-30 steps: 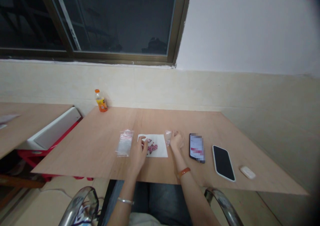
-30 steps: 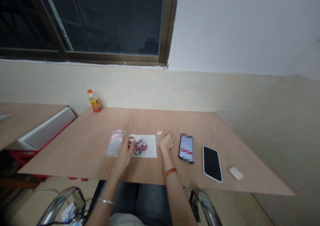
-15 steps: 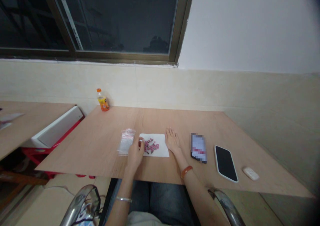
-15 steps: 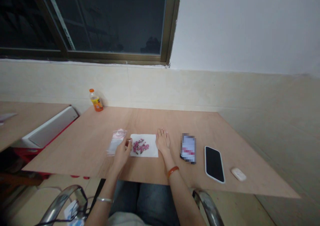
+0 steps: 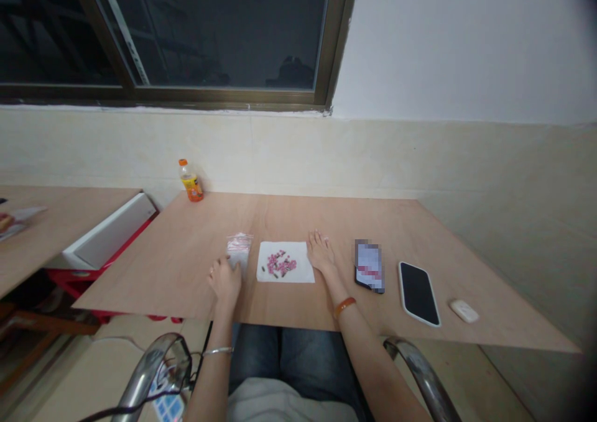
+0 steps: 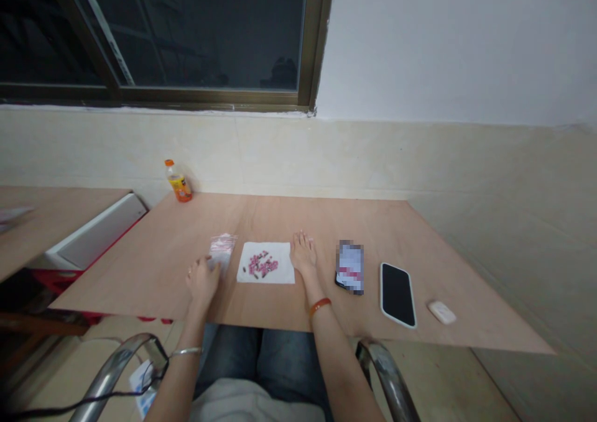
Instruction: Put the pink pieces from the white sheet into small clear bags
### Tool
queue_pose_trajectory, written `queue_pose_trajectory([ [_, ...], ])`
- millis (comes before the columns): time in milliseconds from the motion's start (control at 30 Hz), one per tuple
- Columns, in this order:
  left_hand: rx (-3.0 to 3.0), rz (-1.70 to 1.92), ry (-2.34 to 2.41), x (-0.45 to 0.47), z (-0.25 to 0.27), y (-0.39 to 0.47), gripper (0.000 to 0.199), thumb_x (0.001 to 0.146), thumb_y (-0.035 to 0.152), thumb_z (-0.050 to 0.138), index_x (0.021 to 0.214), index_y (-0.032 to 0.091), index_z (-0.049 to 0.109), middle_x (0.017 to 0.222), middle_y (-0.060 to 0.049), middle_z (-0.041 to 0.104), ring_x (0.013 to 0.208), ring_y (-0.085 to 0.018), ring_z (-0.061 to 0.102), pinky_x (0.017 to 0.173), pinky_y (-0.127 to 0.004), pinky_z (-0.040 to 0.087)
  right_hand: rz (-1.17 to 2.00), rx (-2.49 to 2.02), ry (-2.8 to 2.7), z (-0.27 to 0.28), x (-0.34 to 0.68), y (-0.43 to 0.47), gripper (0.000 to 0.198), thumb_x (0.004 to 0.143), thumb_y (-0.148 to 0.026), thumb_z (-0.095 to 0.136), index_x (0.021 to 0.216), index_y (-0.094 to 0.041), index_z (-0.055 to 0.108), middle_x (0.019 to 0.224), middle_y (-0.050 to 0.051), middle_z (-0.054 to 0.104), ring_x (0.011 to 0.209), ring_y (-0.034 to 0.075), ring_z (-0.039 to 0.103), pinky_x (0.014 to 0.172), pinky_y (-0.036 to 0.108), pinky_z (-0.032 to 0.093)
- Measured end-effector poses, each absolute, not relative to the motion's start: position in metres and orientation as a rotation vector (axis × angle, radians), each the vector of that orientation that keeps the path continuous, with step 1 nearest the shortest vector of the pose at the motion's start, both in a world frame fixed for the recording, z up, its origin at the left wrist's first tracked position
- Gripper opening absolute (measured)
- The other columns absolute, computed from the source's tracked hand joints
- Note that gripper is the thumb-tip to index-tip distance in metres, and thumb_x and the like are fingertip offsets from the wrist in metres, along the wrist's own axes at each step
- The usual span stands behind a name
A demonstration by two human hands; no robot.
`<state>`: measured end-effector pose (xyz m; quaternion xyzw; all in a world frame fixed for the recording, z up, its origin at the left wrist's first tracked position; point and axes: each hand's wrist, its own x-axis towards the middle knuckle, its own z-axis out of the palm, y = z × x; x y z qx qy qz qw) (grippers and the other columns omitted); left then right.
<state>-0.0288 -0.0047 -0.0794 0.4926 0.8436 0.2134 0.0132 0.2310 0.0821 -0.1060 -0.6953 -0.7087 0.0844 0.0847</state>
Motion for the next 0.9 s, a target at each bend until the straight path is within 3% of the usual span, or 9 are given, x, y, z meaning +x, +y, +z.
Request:
queue_pose_trajectory([
  [67, 1.492, 0.6, 2.659, -0.035, -0.087, -0.004, 0.041, 0.083, 0.036, 0.048, 0.113, 0.01, 0.055, 0.111, -0.019, 0.058, 0.11, -0.033, 0.05, 0.088, -0.042, 0.036, 0.26, -2.076, -2.107, -0.101, 0.232, 0.08, 0.039, 0.088, -0.036, 0.053, 0.122, -0.017, 0.049, 0.126, 0.01, 0.05, 0.109, 0.024, 0.052, 0.091, 0.048, 0.044],
  [133, 1.484, 0.575, 2.67, -0.038, -0.094, -0.003, 0.044, 0.082, 0.039, 0.049, 0.113, 0.009, 0.054, 0.111, -0.02, 0.057, 0.111, -0.034, 0.048, 0.089, -0.043, 0.035, 0.274, -2.078, -2.102, -0.097, 0.232, 0.079, 0.034, 0.088, -0.033, 0.054, 0.118, -0.016, 0.052, 0.119, 0.009, 0.054, 0.101, 0.021, 0.056, 0.085, 0.043, 0.049],
  [433, 1.482, 0.635, 2.679, -0.038, -0.101, -0.001, 0.038, 0.079, 0.036, 0.054, 0.108, 0.013, 0.055, 0.11, -0.017, 0.055, 0.109, -0.033, 0.048, 0.087, -0.042, 0.035, 0.37, -2.08, -2.069, -0.087, 0.23, 0.078, 0.033, 0.089, -0.033, 0.053, 0.117, -0.016, 0.052, 0.117, 0.009, 0.055, 0.099, 0.02, 0.057, 0.083, 0.041, 0.049],
  [633, 1.419, 0.935, 2.528, -0.041, -0.102, -0.001, 0.023, 0.074, 0.024, 0.056, 0.095, 0.014, 0.054, 0.103, -0.014, 0.059, 0.108, -0.033, 0.05, 0.091, -0.046, 0.034, 0.443, -2.065, -2.03, -0.085, 0.23, 0.076, 0.033, 0.089, -0.033, 0.053, 0.117, -0.016, 0.052, 0.118, 0.009, 0.054, 0.1, 0.02, 0.057, 0.084, 0.041, 0.049],
  [733, 1.218, 1.268, 2.229, -0.046, -0.105, 0.003, 0.018, 0.068, 0.018, 0.059, 0.084, 0.017, 0.054, 0.09, -0.009, 0.062, 0.096, -0.029, 0.057, 0.09, -0.044, 0.037, 0.463, -2.051, -1.988, -0.081, 0.232, 0.075, 0.034, 0.089, -0.033, 0.053, 0.118, -0.017, 0.052, 0.12, 0.009, 0.053, 0.102, 0.021, 0.056, 0.085, 0.043, 0.048],
  [900, 1.062, 1.459, 1.955, -0.049, -0.103, 0.012, 0.024, 0.068, 0.022, 0.058, 0.089, 0.012, 0.056, 0.077, -0.006, 0.064, 0.07, -0.019, 0.062, 0.066, -0.03, 0.047, 0.478, -2.036, -1.89, -0.069, 0.234, 0.071, 0.036, 0.089, -0.034, 0.052, 0.121, -0.017, 0.05, 0.125, 0.009, 0.051, 0.108, 0.023, 0.053, 0.09, 0.046, 0.045],
])
